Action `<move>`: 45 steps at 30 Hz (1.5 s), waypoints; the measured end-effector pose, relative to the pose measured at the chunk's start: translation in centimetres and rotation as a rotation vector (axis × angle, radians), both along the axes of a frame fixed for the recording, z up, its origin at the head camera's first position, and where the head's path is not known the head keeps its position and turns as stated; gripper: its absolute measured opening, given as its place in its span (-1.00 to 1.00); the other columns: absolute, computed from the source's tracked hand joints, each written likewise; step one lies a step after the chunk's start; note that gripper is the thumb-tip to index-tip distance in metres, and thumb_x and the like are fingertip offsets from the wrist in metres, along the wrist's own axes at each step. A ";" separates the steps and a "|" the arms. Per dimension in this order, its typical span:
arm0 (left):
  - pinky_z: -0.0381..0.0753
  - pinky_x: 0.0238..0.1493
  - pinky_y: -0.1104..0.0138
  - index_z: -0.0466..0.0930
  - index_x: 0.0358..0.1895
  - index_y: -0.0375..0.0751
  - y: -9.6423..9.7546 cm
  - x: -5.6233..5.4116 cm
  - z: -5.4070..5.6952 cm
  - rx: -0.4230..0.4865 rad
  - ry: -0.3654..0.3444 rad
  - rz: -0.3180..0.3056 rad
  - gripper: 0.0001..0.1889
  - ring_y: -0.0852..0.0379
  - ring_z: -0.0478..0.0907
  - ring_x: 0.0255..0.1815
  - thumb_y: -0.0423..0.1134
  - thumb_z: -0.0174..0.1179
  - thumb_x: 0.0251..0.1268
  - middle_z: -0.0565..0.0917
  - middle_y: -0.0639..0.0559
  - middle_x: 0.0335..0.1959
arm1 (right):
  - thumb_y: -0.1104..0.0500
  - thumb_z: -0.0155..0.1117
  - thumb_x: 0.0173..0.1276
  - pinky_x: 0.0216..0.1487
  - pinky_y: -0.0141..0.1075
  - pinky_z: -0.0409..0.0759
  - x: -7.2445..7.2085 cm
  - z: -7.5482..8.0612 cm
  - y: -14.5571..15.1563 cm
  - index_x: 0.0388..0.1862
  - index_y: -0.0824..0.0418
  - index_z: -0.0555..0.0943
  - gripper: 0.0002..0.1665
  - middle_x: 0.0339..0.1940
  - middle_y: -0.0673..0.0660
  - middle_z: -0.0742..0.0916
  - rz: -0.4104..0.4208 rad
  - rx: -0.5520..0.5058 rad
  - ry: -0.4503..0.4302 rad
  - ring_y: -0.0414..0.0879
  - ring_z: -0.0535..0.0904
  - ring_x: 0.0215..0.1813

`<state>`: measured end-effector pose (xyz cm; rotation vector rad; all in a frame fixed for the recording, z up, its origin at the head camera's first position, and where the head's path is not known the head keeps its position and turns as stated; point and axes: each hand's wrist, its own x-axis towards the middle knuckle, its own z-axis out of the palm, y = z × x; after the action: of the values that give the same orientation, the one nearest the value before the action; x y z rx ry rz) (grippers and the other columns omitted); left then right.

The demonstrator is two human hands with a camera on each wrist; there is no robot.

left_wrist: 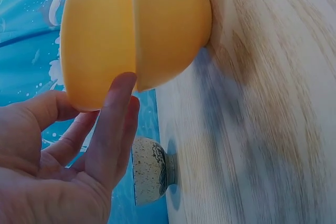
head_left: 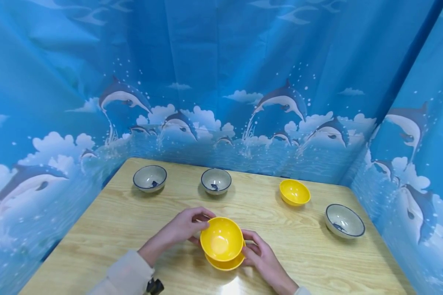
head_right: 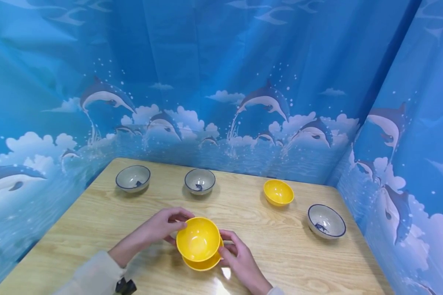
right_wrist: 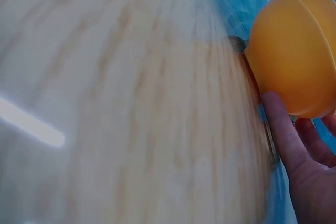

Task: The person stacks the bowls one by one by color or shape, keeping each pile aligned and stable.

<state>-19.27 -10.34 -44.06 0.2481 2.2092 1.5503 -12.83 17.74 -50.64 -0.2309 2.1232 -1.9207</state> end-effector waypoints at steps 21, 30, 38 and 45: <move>0.85 -0.42 0.24 0.76 0.25 -0.11 1.3 0.5 -0.7 -0.109 0.086 -0.058 -0.67 0.06 0.66 -0.21 -0.40 0.28 0.52 0.73 -0.13 0.19 | 0.15 0.03 0.73 0.15 -0.26 0.85 -0.1 0.0 0.2 0.67 0.25 0.34 -0.38 0.53 0.38 0.58 0.025 -0.025 -0.047 -0.15 0.73 0.25; 0.85 -0.42 0.24 0.73 0.27 -0.08 1.7 0.7 -1.2 -0.144 0.064 -0.043 -0.68 0.05 0.66 -0.20 -0.35 0.29 0.56 0.71 -0.10 0.20 | 0.21 0.02 0.69 0.17 -0.23 0.85 -0.1 0.0 0.4 0.67 0.25 0.34 -0.37 0.58 0.38 0.53 0.034 -0.030 -0.058 -0.13 0.71 0.30; 0.86 -0.38 0.25 0.72 0.28 -0.11 2.0 0.7 -1.7 -0.131 0.050 -0.037 -0.69 0.06 0.72 -0.08 -0.33 0.28 0.58 0.75 -0.16 0.21 | 0.22 0.01 0.70 0.19 -0.23 0.84 -0.1 0.0 0.3 0.67 0.27 0.33 -0.38 0.56 0.40 0.54 0.041 -0.035 -0.045 -0.15 0.72 0.28; 0.86 -0.37 0.26 0.73 0.27 -0.10 2.2 0.7 -1.6 -0.167 0.066 -0.032 -0.70 0.06 0.72 -0.10 -0.32 0.28 0.58 0.76 -0.15 0.20 | 0.21 0.00 0.72 0.18 -0.27 0.83 -0.2 0.0 0.3 0.69 0.27 0.31 -0.37 0.58 0.40 0.53 0.024 -0.043 -0.051 -0.08 0.71 0.31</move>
<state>-18.55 -8.14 -45.62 0.2851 2.3581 1.3502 -13.03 18.01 -50.62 -0.2132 2.0391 -1.9394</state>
